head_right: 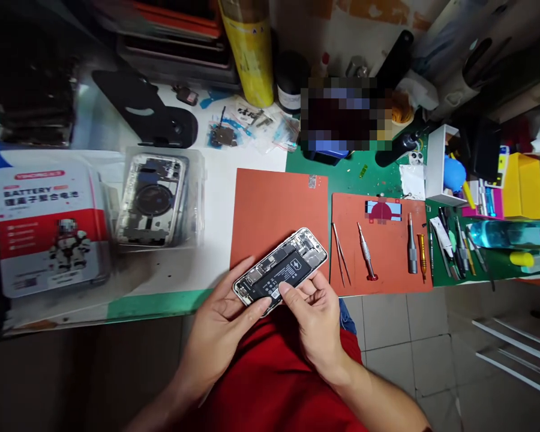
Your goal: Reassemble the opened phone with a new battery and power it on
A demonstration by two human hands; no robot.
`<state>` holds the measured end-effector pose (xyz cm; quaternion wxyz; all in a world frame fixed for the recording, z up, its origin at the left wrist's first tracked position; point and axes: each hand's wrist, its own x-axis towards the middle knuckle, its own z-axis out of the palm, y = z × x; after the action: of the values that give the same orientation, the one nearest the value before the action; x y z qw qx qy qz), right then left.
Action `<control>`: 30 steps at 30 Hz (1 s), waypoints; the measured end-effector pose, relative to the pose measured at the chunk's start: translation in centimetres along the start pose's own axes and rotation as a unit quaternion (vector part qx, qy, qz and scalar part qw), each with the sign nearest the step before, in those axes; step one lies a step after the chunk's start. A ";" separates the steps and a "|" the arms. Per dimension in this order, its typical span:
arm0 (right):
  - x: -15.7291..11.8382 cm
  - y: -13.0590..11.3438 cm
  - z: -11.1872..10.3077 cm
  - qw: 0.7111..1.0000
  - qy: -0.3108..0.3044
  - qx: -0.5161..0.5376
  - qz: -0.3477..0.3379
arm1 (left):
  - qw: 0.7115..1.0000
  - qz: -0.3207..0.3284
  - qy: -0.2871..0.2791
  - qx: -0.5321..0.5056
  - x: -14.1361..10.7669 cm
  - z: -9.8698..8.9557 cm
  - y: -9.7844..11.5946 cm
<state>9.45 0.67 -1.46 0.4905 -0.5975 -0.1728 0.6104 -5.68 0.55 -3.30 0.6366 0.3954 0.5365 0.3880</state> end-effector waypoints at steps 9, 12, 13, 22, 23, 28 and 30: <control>-0.5 0.6 0.3 0.999 0.011 0.000 -0.030 | 0.987 -0.100 0.040 -0.123 0.0 0.7 0.5; -0.7 0.6 0.4 0.999 0.012 0.002 -0.030 | 0.985 -0.104 0.020 -0.133 -0.3 0.2 -0.1; -0.7 0.6 0.4 0.999 0.012 0.001 -0.031 | 0.985 -0.106 0.016 -0.138 -0.3 0.2 -0.3; -0.4 0.5 0.6 0.997 0.051 -0.009 -0.057 | 0.974 -0.145 0.044 -0.170 -0.7 0.5 0.1; -0.4 0.5 0.5 0.997 0.046 -0.007 -0.057 | 0.973 -0.147 0.039 -0.172 -0.7 0.4 0.1; -0.9 0.2 0.4 0.999 0.019 -0.007 -0.050 | 0.981 -0.140 0.019 -0.135 -0.5 -0.4 -0.3; -1.0 0.2 0.4 0.999 0.010 -0.009 -0.050 | 0.982 -0.139 0.016 -0.124 -0.4 -0.5 -0.5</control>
<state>8.87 -0.06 -1.00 0.5164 -0.5985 -0.2033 0.5778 -6.19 -0.03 -3.68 0.7196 0.2285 0.5445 0.3654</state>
